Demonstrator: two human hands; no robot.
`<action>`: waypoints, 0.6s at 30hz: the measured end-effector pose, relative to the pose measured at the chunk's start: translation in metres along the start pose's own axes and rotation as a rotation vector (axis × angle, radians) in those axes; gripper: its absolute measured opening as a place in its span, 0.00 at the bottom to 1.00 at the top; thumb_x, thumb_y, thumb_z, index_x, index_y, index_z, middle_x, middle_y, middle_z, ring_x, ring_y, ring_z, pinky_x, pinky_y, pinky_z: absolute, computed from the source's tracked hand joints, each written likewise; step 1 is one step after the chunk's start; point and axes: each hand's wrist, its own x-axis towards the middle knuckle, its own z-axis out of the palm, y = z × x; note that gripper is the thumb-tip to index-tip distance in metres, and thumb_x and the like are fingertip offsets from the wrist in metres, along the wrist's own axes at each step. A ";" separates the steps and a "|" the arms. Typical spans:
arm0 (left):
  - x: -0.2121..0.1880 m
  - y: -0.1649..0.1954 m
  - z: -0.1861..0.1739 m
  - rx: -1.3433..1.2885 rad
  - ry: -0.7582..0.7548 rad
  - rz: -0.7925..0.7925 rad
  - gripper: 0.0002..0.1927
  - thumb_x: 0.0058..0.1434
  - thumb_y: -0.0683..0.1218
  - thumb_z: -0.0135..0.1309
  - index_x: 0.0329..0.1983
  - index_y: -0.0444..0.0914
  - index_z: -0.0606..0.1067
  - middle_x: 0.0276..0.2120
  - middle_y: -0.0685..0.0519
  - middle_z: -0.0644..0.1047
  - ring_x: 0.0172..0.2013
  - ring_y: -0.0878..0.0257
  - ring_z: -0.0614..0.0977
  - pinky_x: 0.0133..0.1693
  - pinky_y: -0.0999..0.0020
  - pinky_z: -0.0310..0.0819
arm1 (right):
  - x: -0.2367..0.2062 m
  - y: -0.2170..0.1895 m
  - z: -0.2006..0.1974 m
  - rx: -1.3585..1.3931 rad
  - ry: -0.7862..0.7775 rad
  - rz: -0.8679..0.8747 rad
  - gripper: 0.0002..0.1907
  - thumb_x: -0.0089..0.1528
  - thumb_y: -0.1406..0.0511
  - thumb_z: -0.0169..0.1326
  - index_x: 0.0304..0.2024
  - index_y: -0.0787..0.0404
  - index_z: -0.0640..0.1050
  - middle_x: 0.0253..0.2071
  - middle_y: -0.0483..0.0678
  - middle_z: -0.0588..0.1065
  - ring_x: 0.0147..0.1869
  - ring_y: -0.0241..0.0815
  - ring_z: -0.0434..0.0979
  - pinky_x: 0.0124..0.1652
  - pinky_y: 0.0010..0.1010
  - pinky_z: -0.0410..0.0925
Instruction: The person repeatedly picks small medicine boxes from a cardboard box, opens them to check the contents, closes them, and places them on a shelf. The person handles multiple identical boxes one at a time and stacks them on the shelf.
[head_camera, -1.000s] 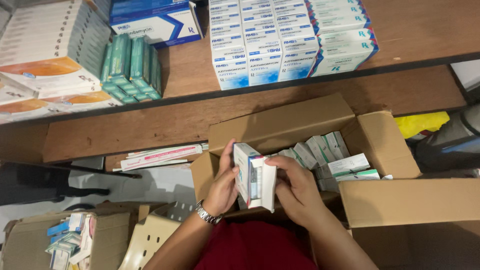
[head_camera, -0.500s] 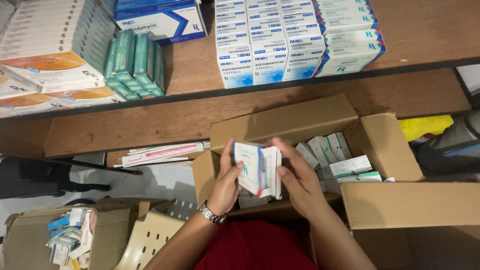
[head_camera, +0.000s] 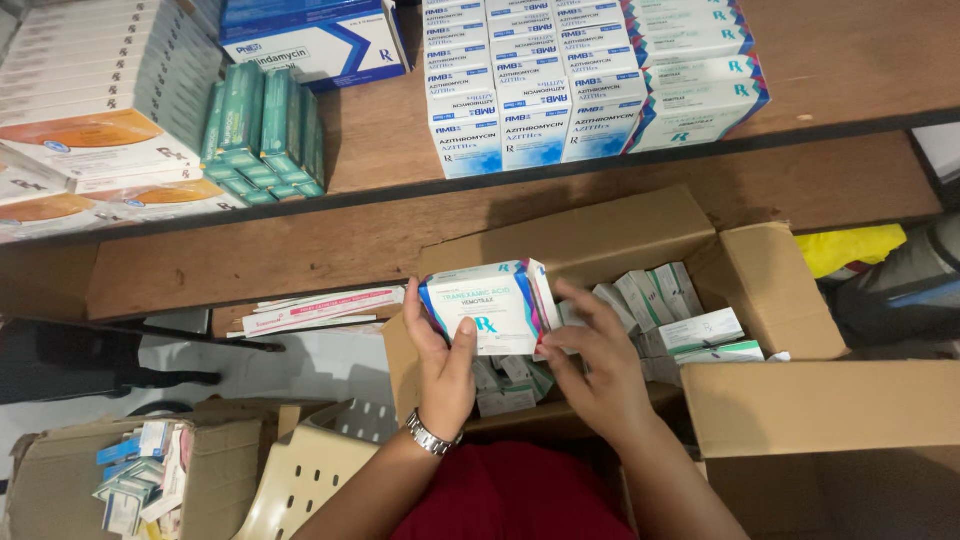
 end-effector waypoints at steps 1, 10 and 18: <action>0.001 0.000 0.000 -0.060 0.003 -0.008 0.42 0.71 0.43 0.49 0.79 0.37 0.39 0.72 0.42 0.58 0.70 0.55 0.61 0.70 0.60 0.51 | -0.003 0.004 0.002 0.083 0.015 0.099 0.07 0.59 0.73 0.61 0.39 0.59 0.80 0.59 0.58 0.75 0.59 0.52 0.78 0.52 0.38 0.72; -0.007 -0.010 -0.006 0.149 -0.037 0.095 0.39 0.71 0.43 0.49 0.78 0.34 0.42 0.72 0.40 0.58 0.69 0.54 0.63 0.69 0.59 0.54 | -0.007 0.030 0.009 0.056 -0.049 0.196 0.12 0.60 0.73 0.53 0.44 0.60 0.83 0.57 0.60 0.77 0.68 0.59 0.72 0.60 0.42 0.67; -0.014 -0.023 -0.009 0.311 -0.034 0.248 0.36 0.73 0.43 0.51 0.76 0.32 0.47 0.71 0.39 0.60 0.69 0.54 0.66 0.70 0.60 0.60 | -0.004 0.030 0.012 -0.186 -0.109 0.111 0.16 0.57 0.63 0.65 0.45 0.66 0.83 0.67 0.72 0.64 0.71 0.70 0.60 0.64 0.54 0.58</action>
